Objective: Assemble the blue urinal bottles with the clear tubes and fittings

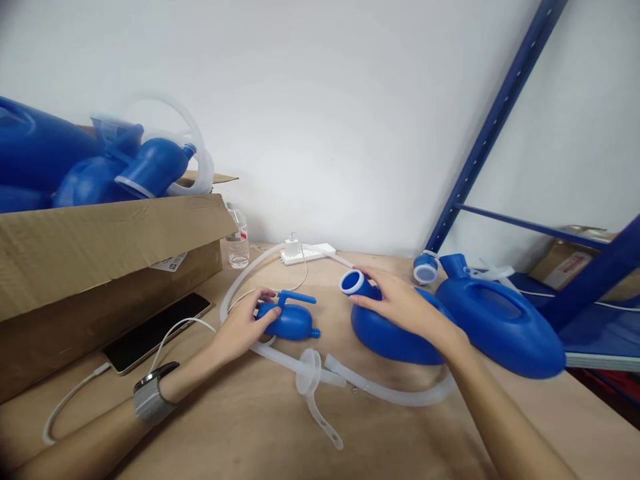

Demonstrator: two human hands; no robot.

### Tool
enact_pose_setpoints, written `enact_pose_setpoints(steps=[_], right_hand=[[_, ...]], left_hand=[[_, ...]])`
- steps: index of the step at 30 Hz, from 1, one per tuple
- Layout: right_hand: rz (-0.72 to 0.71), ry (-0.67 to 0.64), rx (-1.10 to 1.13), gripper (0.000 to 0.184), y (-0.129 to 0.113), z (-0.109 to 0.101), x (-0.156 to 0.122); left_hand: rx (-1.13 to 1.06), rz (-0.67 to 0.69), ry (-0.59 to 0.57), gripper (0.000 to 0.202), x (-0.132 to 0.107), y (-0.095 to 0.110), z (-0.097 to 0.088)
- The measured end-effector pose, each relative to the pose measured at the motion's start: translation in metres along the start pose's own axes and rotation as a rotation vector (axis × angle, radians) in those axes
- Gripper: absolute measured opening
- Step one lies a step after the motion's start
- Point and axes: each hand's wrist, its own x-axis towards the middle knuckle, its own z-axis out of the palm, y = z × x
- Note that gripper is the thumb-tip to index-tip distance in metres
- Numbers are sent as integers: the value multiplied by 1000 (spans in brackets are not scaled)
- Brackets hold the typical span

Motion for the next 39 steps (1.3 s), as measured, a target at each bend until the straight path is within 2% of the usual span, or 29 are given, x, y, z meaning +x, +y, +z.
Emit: enact_pose_setpoints(steps=[3, 5, 7, 9, 11, 13, 16, 20, 26, 30, 34, 37, 39], right_hand=[[73, 38, -45, 65, 1, 17, -1], [90, 87, -108, 64, -5, 27, -3], [68, 137, -144, 63, -11, 35, -3], [22, 174, -156, 65, -14, 41, -4], [-27, 191, -158, 67, -15, 45, -5], [-67, 192, -161, 66, -12, 49, -6], [-117, 190, -165, 62, -7, 53, -8], [-157, 170, -130, 52, -7, 52, -10], [-180, 165, -92, 32, -19, 45, -12], [-197, 146, -88, 33, -21, 42, -15], [-196, 135, -66, 42, -21, 40, -16], [-161, 136, -69, 49, -22, 40, -14], [-155, 141, -67, 53, -20, 41, -13]], left_hand=[[-1, 16, -28, 33, 1, -7, 6], [55, 84, 13, 43, 2, -6, 10], [157, 238, 78, 46, 3, 1, 15], [262, 448, 73, 39, 6, 15, 21], [317, 633, -23, 31, 13, 33, 28], [292, 730, -116, 30, 23, 53, 35], [279, 726, -257, 18, 40, 80, 44], [233, 647, -348, 32, 54, 99, 47], [145, 632, -473, 33, 55, 100, 43], [73, 607, -524, 35, 55, 100, 32], [-39, 549, -522, 39, 55, 109, 8], [58, 586, -477, 35, 55, 112, -6], [132, 597, -421, 33, 53, 106, -10]])
